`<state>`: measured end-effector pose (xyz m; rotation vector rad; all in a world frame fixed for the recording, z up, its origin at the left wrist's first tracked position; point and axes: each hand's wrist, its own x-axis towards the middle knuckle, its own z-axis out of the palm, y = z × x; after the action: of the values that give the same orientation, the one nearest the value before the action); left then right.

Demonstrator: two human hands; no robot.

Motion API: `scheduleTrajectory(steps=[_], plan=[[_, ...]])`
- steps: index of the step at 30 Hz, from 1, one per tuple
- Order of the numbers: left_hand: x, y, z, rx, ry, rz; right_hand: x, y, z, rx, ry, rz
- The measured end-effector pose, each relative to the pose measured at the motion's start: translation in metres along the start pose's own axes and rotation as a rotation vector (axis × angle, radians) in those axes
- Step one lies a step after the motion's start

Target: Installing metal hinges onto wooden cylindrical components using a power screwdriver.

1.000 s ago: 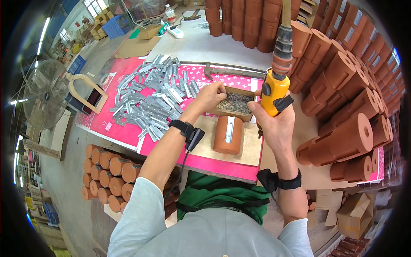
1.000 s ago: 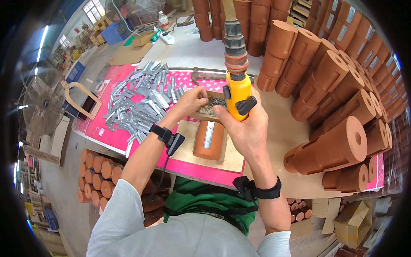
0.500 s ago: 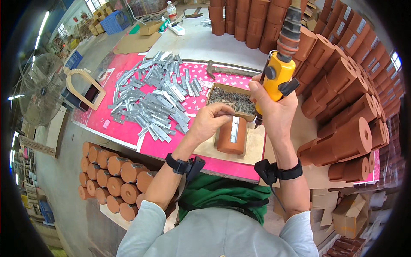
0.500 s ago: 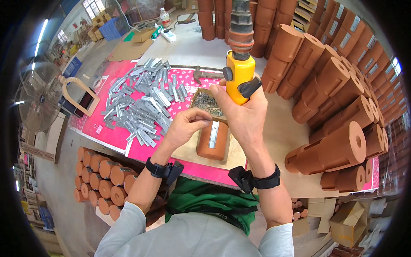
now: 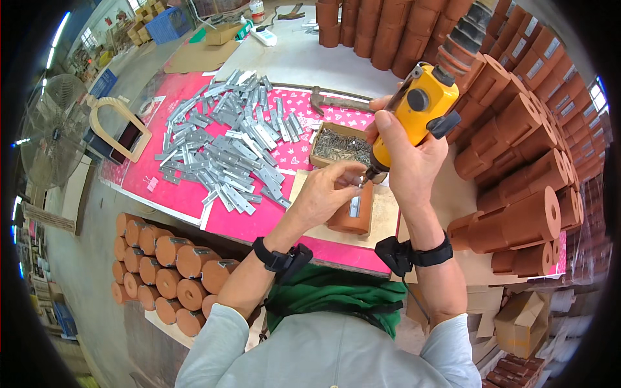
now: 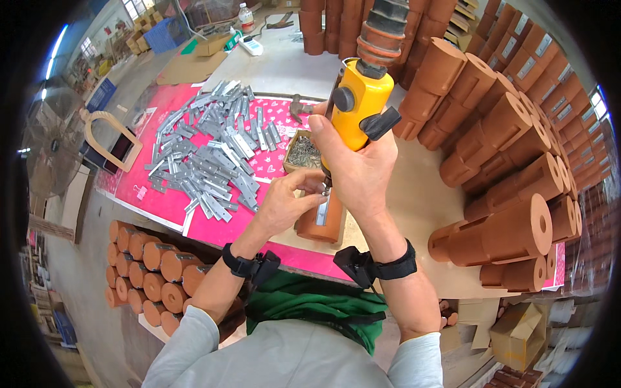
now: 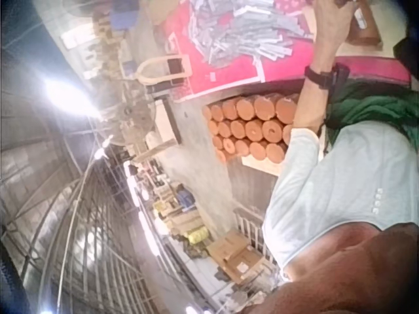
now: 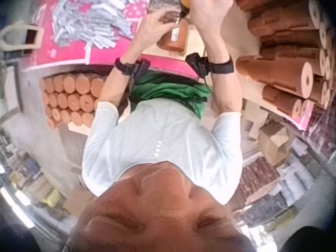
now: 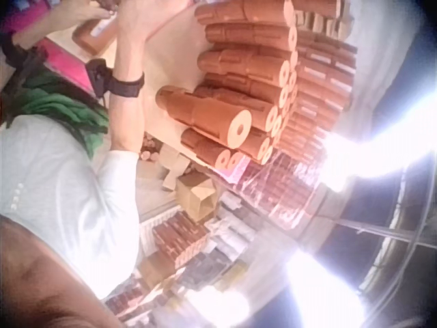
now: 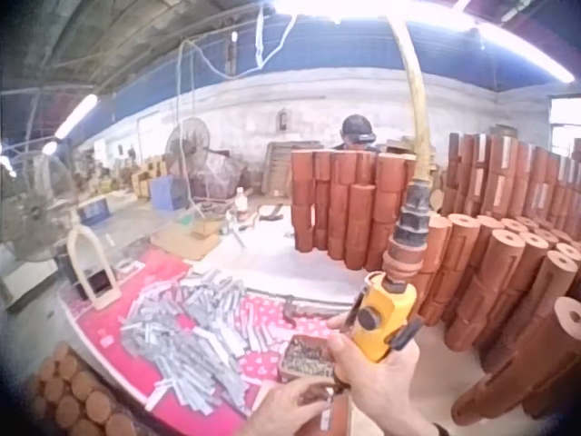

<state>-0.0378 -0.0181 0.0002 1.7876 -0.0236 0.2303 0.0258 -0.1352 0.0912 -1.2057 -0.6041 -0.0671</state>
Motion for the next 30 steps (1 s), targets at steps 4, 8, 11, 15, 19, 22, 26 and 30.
scheduleTrajectory(steps=[4,8,11,15,19,22,26,30], plan=[[0.003,0.000,-0.003,-0.027,-0.017,-0.049,0.002,0.008,0.000,0.002,-0.012,-0.001],[0.005,-0.004,-0.005,-0.030,-0.037,-0.050,0.002,0.012,0.004,0.024,-0.012,0.000],[0.005,-0.002,-0.004,-0.004,-0.034,-0.047,0.001,0.013,0.004,0.020,-0.014,0.007],[0.007,-0.006,-0.002,-0.018,-0.021,0.035,0.002,0.014,0.002,-0.009,-0.041,-0.022],[0.012,-0.013,0.000,0.034,-0.045,0.056,0.003,0.021,-0.001,0.030,-0.052,-0.004],[0.014,-0.010,-0.002,0.093,-0.043,0.062,0.004,0.029,-0.001,0.021,-0.054,-0.107],[0.013,-0.011,-0.004,0.191,-0.025,0.122,0.003,0.036,-0.005,-0.044,-0.055,-0.106],[0.012,-0.009,-0.005,0.296,-0.032,0.165,0.000,0.040,-0.005,-0.056,-0.031,-0.096]])
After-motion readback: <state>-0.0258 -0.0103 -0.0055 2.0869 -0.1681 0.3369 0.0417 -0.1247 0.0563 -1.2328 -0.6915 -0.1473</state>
